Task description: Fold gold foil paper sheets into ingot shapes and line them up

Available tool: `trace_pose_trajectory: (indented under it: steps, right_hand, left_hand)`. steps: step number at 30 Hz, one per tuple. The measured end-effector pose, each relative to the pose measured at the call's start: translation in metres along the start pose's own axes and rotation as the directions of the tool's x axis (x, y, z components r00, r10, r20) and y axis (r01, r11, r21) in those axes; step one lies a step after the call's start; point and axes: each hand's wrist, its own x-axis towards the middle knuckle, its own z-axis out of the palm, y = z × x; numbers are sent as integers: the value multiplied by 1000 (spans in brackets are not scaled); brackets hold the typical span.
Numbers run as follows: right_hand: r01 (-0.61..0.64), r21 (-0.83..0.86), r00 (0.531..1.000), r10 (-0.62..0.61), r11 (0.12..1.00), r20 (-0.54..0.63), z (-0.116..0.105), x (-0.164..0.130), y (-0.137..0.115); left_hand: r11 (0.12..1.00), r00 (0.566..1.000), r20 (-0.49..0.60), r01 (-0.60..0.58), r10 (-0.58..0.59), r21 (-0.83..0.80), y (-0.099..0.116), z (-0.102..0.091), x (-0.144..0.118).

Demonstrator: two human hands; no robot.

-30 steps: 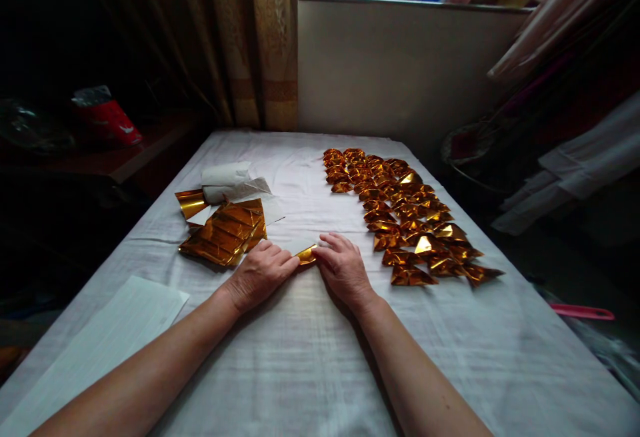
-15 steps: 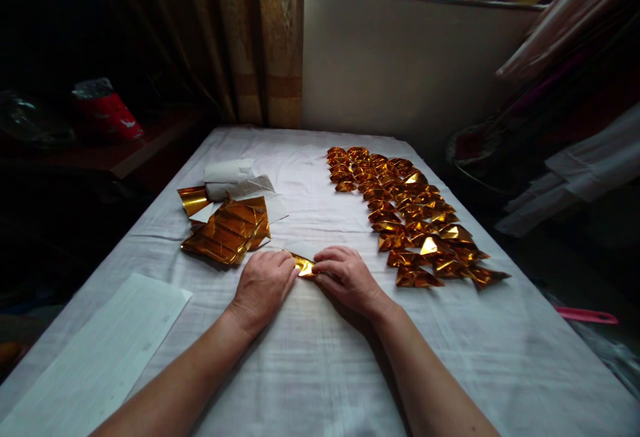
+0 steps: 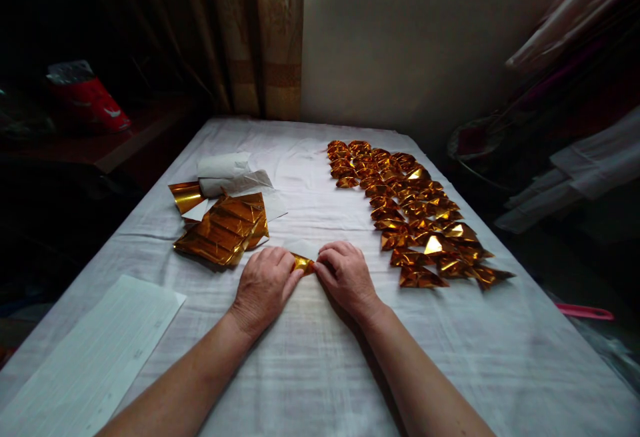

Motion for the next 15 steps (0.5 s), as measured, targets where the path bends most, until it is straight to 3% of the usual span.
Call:
trace_pose_trajectory:
  steps: [15]
  right_hand:
    - [-129, -71, 991, 126, 989, -43, 7, -1, -7]
  left_hand:
    - [996, 996, -6, 84, -84, 18, 5, 4, 2]
